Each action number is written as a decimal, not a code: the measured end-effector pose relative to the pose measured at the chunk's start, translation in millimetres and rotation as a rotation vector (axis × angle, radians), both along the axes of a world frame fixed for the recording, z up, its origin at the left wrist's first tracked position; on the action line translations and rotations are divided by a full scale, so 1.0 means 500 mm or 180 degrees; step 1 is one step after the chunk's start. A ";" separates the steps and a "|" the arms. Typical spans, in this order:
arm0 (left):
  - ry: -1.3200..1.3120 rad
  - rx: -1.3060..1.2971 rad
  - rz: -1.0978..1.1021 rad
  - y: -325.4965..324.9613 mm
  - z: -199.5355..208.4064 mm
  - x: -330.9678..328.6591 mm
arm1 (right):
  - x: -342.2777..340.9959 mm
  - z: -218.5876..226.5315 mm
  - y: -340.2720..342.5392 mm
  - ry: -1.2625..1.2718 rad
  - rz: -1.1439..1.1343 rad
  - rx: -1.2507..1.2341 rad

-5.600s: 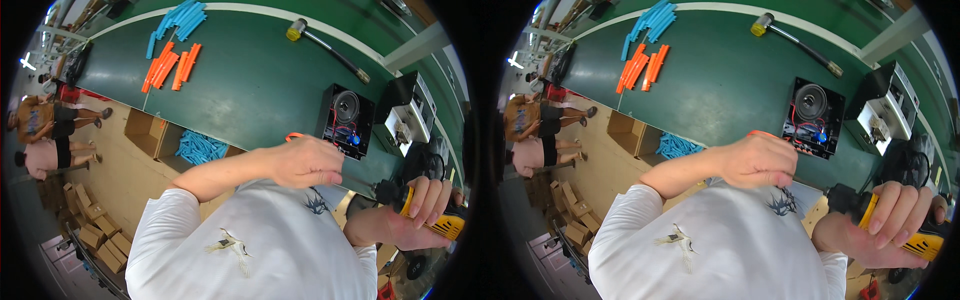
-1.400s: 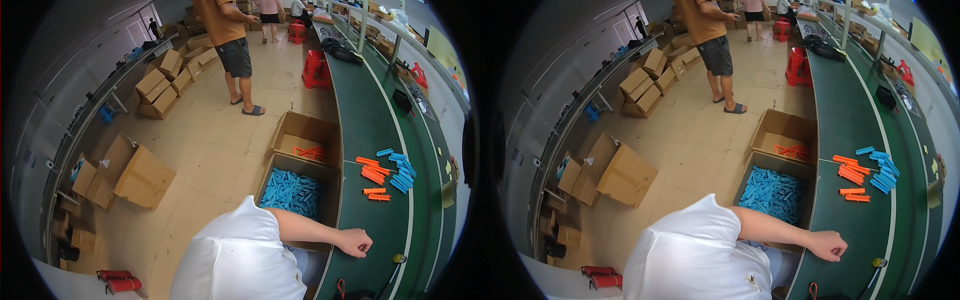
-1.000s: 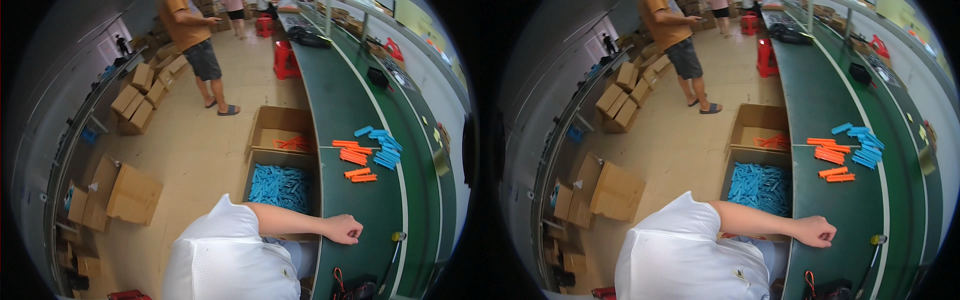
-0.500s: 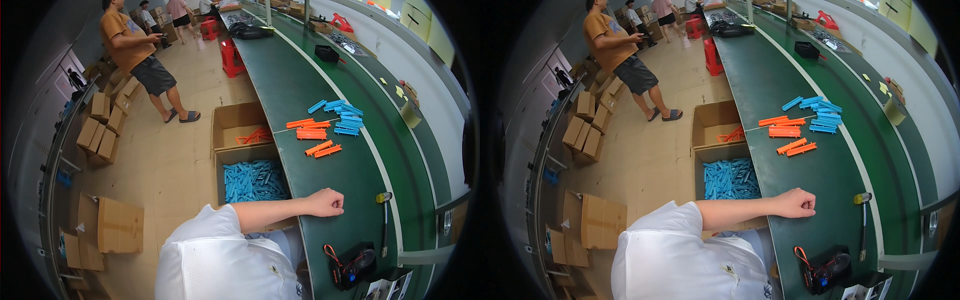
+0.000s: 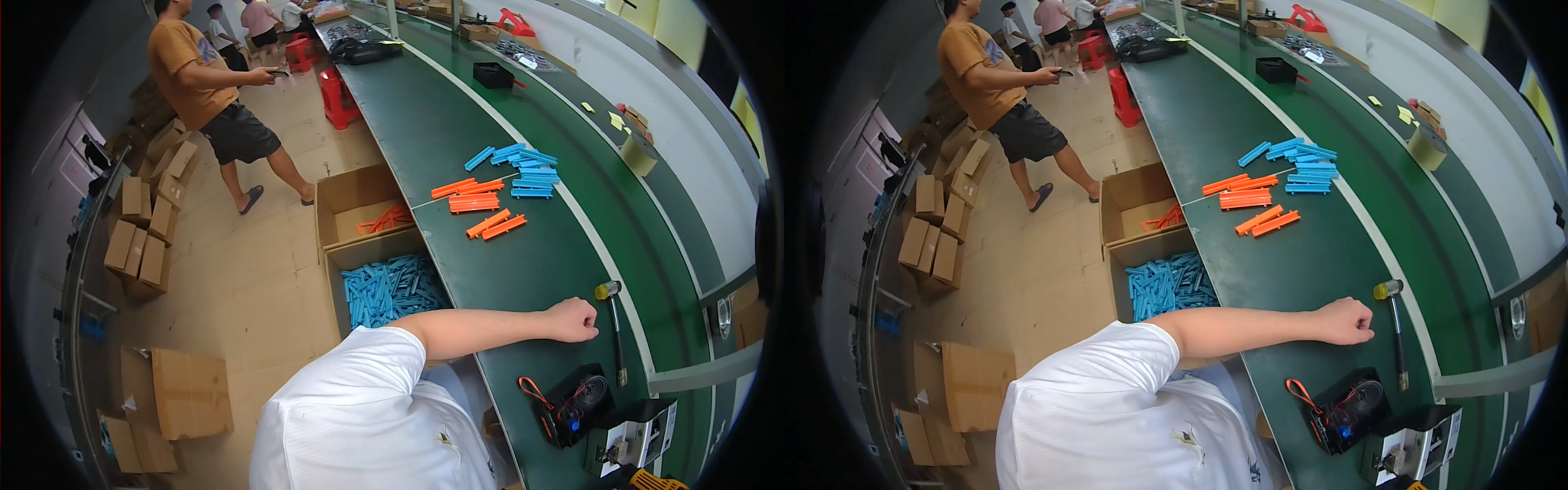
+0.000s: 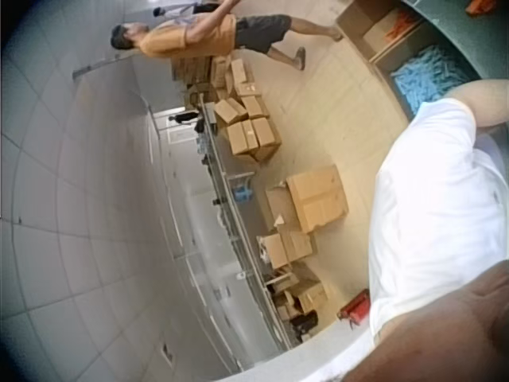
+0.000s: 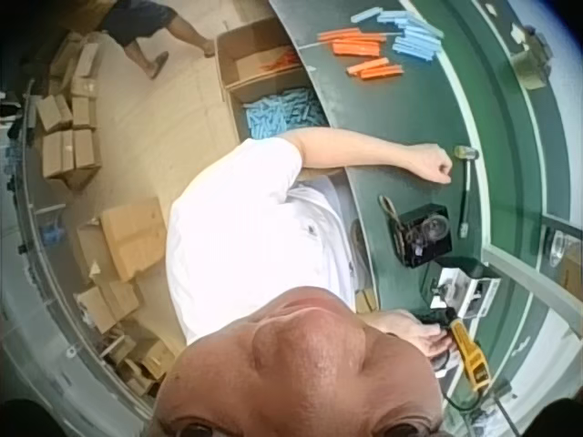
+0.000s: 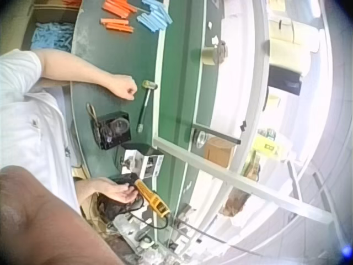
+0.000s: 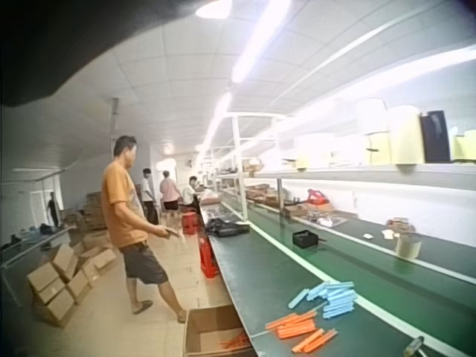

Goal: Assembling internal components of a portable speaker using an electric screwdriver on a factory workshop workbench.

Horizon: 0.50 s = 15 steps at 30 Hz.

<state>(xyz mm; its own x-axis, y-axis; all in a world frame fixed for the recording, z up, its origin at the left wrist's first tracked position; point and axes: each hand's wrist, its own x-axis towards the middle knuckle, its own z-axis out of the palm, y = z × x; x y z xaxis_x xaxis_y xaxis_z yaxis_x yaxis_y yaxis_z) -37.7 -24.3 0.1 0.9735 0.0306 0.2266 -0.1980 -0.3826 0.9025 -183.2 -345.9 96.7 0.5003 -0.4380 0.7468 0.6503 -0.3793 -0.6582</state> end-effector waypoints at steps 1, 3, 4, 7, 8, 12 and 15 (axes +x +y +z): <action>-0.0026 -0.0170 -0.0039 0.001 -0.005 0.004 | -0.002 -0.033 0.004 -0.0251 -0.0173 -0.0187; -0.0031 -0.0428 -0.0038 0.006 -0.003 0.003 | -0.016 -0.101 0.012 -0.0147 -0.0088 -0.0274; -0.0023 -0.0431 -0.0077 0.007 -0.003 0.005 | -0.029 -0.133 0.014 0.0198 0.0156 -0.0169; 0.0036 -0.1022 -0.0011 0.031 -0.013 0.000 | -0.015 -0.191 0.024 0.1542 0.0485 -0.0748; 0.0048 -0.1001 -0.0051 0.028 -0.011 0.003 | -0.014 -0.199 0.030 0.1954 0.0609 -0.0837; 0.0104 -0.1022 -0.0019 0.017 0.002 0.002 | -0.003 -0.193 0.067 0.1890 0.0576 -0.1092; 0.0140 -0.1021 -0.0078 0.012 -0.003 0.004 | -0.008 -0.213 0.064 0.1891 0.0701 -0.0817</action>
<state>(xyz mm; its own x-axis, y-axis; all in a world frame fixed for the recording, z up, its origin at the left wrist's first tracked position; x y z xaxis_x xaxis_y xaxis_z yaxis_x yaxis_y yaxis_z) -35.5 -18.1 -1.2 0.9835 0.0702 0.1669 -0.1618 -0.0727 0.9841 -187.3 -314.1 -9.6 0.9146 -0.1247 0.3846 0.2865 -0.4714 -0.8341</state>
